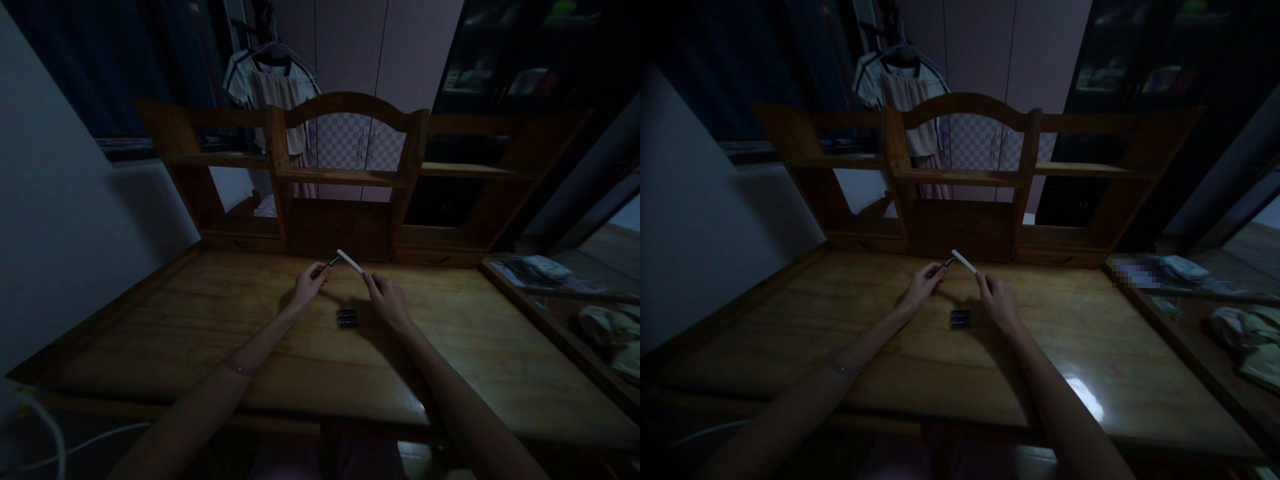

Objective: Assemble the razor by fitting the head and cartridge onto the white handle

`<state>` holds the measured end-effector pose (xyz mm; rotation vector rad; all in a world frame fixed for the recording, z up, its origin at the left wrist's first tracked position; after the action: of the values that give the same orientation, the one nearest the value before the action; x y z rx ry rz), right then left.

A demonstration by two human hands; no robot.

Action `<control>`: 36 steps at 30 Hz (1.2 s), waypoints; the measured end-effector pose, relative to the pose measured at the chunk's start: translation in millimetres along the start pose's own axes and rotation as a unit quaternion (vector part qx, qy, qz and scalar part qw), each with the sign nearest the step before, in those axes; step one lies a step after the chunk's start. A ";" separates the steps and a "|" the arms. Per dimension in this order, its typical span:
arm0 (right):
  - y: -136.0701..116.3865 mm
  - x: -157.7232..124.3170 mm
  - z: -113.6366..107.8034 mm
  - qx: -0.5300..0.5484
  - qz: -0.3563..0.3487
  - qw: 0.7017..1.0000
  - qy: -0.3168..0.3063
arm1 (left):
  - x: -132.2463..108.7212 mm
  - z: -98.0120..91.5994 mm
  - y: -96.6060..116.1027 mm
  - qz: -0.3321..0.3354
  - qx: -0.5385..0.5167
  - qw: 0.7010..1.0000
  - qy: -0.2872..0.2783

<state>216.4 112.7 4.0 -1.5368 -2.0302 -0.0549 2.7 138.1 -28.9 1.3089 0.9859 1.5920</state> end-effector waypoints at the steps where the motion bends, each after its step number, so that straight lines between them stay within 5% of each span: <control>1: -0.1 0.1 0.6 0.002 0.001 1.000 -0.004 | 0.0 0.2 0.8 0.005 -0.001 1.000 0.002; 12: 6.1 1.8 3.5 0.033 0.033 0.998 -0.045 | 1.0 2.4 4.2 0.038 0.003 0.999 -0.016; 36: 9.6 1.2 4.9 -0.007 0.062 0.998 -0.010 | 0.1 3.8 6.9 0.025 0.001 1.000 -0.010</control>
<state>222.6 118.7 -2.5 -1.6745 -1.9496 -0.0049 5.6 136.0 -21.8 1.3588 0.9480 1.6130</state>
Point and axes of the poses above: each hand's wrist, its own x-axis towards the middle knuckle, its own z-axis out of the palm, y = z × x, the point moved 3 cm from there along x, towards the middle knuckle, and after that the axes turned 13 degrees about -x, right-handed, at the moved point
